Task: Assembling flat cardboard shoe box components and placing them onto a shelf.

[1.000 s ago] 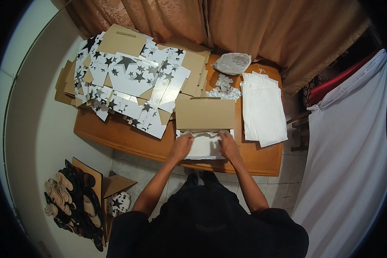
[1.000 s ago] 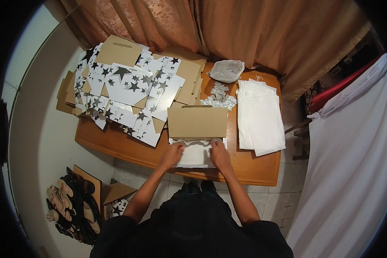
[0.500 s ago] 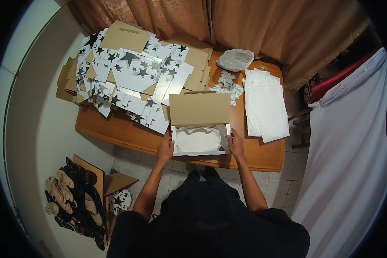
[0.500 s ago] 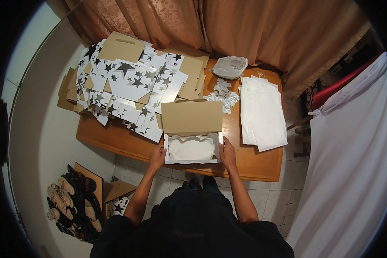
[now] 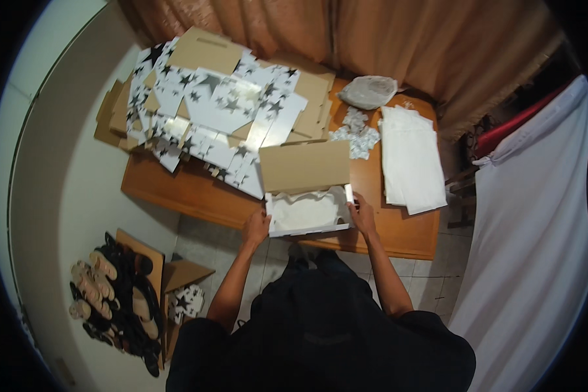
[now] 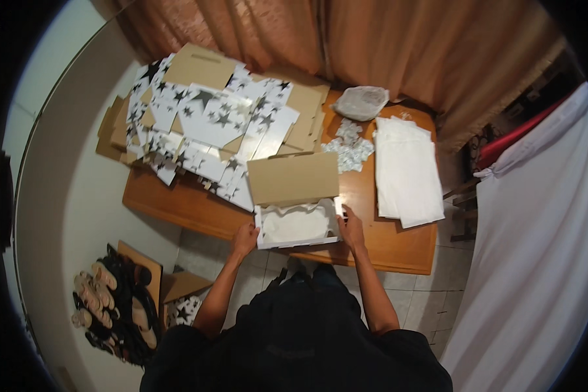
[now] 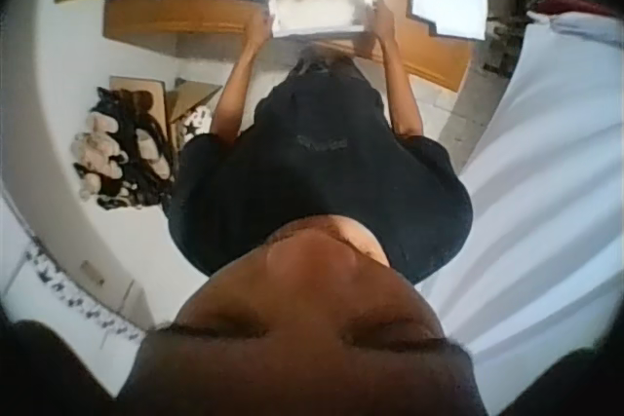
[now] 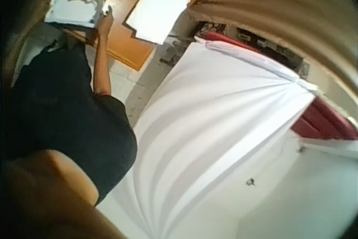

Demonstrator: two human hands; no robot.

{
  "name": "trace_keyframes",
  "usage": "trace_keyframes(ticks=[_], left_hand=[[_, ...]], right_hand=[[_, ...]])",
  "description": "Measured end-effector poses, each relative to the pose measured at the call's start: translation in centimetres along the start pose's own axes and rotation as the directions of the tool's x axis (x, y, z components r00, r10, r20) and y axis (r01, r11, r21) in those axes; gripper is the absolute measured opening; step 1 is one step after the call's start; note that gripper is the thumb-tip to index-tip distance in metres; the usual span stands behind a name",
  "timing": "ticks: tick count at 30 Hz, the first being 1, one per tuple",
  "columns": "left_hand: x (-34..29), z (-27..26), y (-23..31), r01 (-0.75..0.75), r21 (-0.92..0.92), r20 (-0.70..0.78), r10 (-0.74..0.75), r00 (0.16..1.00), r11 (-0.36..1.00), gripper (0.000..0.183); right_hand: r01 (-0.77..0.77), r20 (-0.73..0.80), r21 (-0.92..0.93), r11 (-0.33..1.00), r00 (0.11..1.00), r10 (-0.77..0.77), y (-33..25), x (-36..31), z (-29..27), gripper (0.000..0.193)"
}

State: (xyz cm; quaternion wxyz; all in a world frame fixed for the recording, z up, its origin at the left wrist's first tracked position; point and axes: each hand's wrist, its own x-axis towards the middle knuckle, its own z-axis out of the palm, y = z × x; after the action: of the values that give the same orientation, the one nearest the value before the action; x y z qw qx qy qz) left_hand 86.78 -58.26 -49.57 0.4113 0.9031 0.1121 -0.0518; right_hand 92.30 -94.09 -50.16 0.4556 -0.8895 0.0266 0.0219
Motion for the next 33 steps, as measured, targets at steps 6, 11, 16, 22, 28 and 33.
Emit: trace_keyframes(ticks=[6, 11, 16, 22, 28, 33], left_hand=[[1.7, -1.8, 5.2, 0.061, -0.404, 0.047, -0.046, 0.998, 0.913, 0.023], [3.8, 1.2, 14.9, 0.019, -0.450, 0.159, 0.059, 0.985, 0.893, 0.021], [6.1, 7.3, 21.3, 0.054, -0.476, 0.328, 0.120, 0.937, 0.878, 0.019], [9.7, 14.6, 26.4, 0.225, -0.548, 0.455, 0.062, 0.888, 0.805, 0.025], [15.6, 21.1, 26.2, 0.427, -0.489, 0.506, -0.151, 0.849, 0.761, 0.016], [20.1, 25.7, 25.0, 0.428, -0.428, 0.380, -0.271, 0.884, 0.796, 0.016]], right_hand=[[-0.058, 0.023, 0.085, 0.995, 0.998, 0.056, -1.6, 0.4, -4.1, 0.046], [-0.062, 0.036, 0.049, 0.997, 0.997, 0.061, -1.0, 2.5, -8.2, 0.039], [-0.095, 0.082, 0.120, 0.988, 0.993, 0.085, 0.5, 5.5, -11.5, 0.034], [-0.065, 0.184, 0.091, 0.994, 0.982, 0.047, 5.0, 10.2, -12.6, 0.034], [0.017, 0.297, -0.021, 1.000, 0.955, -0.010, 5.1, 15.9, -12.0, 0.033], [0.155, 0.267, -0.180, 0.971, 0.958, -0.103, 5.9, 19.7, -10.3, 0.029]])
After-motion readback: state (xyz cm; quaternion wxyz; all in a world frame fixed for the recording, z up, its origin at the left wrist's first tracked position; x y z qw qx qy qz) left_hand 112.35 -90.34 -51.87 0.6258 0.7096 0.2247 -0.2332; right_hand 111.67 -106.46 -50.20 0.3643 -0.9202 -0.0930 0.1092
